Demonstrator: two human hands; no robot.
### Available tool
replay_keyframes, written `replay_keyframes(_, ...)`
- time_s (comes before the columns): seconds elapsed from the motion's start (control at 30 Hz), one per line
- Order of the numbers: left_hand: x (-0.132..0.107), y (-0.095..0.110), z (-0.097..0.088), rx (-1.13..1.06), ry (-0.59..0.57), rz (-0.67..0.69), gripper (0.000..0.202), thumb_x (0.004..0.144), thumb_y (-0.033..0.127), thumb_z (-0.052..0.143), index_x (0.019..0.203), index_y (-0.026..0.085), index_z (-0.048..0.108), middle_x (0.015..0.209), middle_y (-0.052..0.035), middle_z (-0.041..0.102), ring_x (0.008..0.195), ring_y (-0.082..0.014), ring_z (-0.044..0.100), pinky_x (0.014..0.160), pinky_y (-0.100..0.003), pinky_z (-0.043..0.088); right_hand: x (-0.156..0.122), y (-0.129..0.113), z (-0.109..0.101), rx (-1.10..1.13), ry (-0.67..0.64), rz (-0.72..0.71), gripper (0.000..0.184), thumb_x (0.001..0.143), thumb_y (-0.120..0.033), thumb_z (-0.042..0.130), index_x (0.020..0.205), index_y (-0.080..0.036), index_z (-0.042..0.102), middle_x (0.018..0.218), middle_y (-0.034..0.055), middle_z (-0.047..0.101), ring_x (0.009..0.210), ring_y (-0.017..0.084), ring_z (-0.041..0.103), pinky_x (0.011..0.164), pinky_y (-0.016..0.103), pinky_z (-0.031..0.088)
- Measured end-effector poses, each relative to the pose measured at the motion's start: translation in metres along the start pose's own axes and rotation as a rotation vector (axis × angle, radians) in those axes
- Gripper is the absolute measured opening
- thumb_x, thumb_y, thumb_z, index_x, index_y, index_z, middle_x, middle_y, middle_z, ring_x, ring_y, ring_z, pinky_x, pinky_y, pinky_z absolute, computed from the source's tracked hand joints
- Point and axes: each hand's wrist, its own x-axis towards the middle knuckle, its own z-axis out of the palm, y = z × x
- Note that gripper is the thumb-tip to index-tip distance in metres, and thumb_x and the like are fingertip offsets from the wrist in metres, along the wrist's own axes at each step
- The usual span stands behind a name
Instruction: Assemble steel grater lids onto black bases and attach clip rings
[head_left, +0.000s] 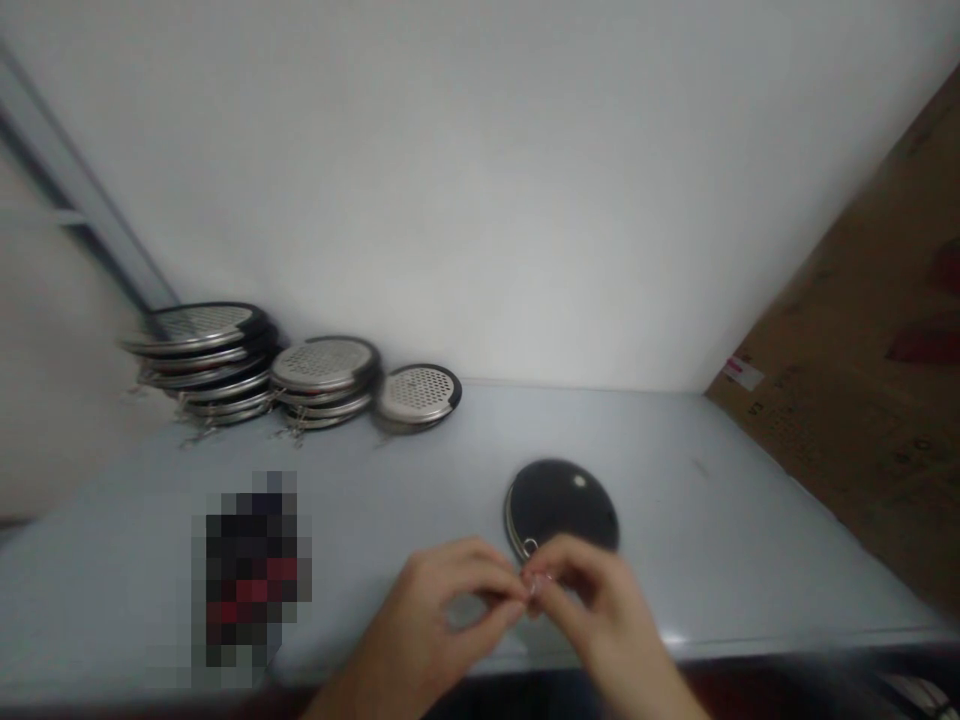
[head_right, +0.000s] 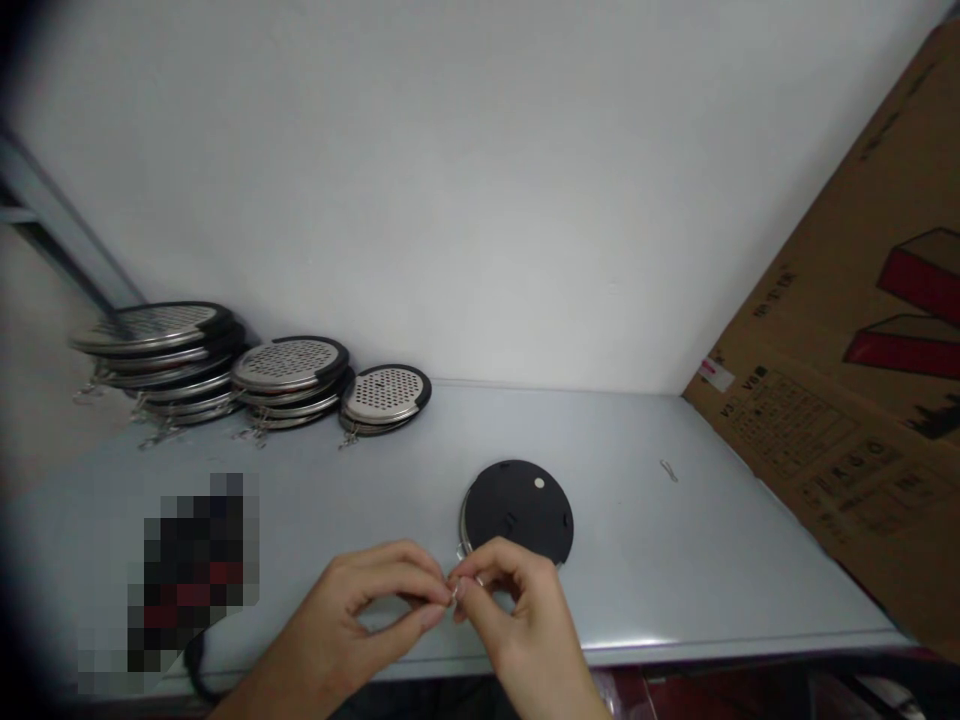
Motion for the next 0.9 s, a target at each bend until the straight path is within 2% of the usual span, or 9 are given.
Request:
replay_keyframes(0.13, 0.0, -0.001, 0.007, 0.142, 0.102, 0.227, 0.02, 0.081, 0.005, 0.065, 0.081, 0.021, 0.077, 0.078, -0.0021, 0.077, 0.066, -0.0119, 0.072, 0.066, -0.016, 0.057, -0.001, -0.001, 0.0, 0.018, 0.003, 0.043, 0.019, 0.085, -0.036, 0.072, 0.077, -0.018, 0.073, 0.072, 0.0039, 0.072, 0.069, 0.018, 0.067, 0.066, 0.026, 0.051)
replay_keyframes(0.23, 0.001, -0.001, 0.011, 0.24, 0.153, 0.321, 0.02, 0.081, 0.003, 0.064, 0.081, 0.021, 0.074, 0.077, -0.0017, 0.076, 0.067, -0.0115, 0.072, 0.067, -0.015, 0.057, -0.002, -0.003, 0.003, -0.008, 0.045, 0.054, 0.022, 0.084, -0.038, 0.072, 0.075, -0.018, 0.073, 0.069, 0.0041, 0.071, 0.067, 0.019, 0.066, 0.064, 0.026, 0.05)
replay_keyframes(0.43, 0.0, -0.002, 0.013, 0.304, 0.161, 0.322, 0.02, 0.082, 0.003, 0.062, 0.082, 0.022, 0.071, 0.078, -0.0008, 0.076, 0.068, -0.012, 0.072, 0.068, -0.016, 0.058, -0.002, -0.002, 0.007, -0.069, 0.119, 0.04, 0.029, 0.083, -0.044, 0.07, 0.07, -0.018, 0.073, 0.067, 0.004, 0.07, 0.064, 0.018, 0.063, 0.06, 0.025, 0.048)
replay_keyframes(0.57, -0.001, -0.005, 0.014, 0.316, 0.171, 0.327, 0.021, 0.083, 0.003, 0.061, 0.083, 0.022, 0.069, 0.078, -0.0003, 0.074, 0.069, -0.0117, 0.072, 0.068, -0.016, 0.057, -0.002, -0.003, 0.008, -0.102, 0.142, 0.029, 0.026, 0.083, -0.041, 0.068, 0.07, -0.018, 0.072, 0.066, 0.004, 0.07, 0.064, 0.018, 0.061, 0.059, 0.025, 0.048)
replay_keyframes(0.8, -0.004, -0.007, 0.02, 0.35, 0.264, 0.348, 0.023, 0.082, 0.0, 0.059, 0.083, 0.023, 0.063, 0.078, 0.0015, 0.071, 0.07, -0.0098, 0.07, 0.069, -0.014, 0.054, -0.002, 0.0, 0.009, -0.128, 0.133, -0.012, 0.019, 0.085, -0.031, 0.066, 0.073, -0.018, 0.073, 0.066, 0.0029, 0.07, 0.064, 0.018, 0.064, 0.061, 0.024, 0.049)
replay_keyframes(0.9, -0.004, -0.009, 0.02, 0.369, 0.27, 0.358, 0.023, 0.082, 0.0, 0.055, 0.083, 0.023, 0.061, 0.076, 0.0019, 0.07, 0.068, -0.0098, 0.069, 0.067, -0.014, 0.054, -0.001, 0.001, 0.004, -0.133, 0.075, -0.039, 0.019, 0.09, -0.033, 0.064, 0.081, -0.018, 0.073, 0.074, 0.0045, 0.073, 0.069, 0.018, 0.067, 0.064, 0.024, 0.051)
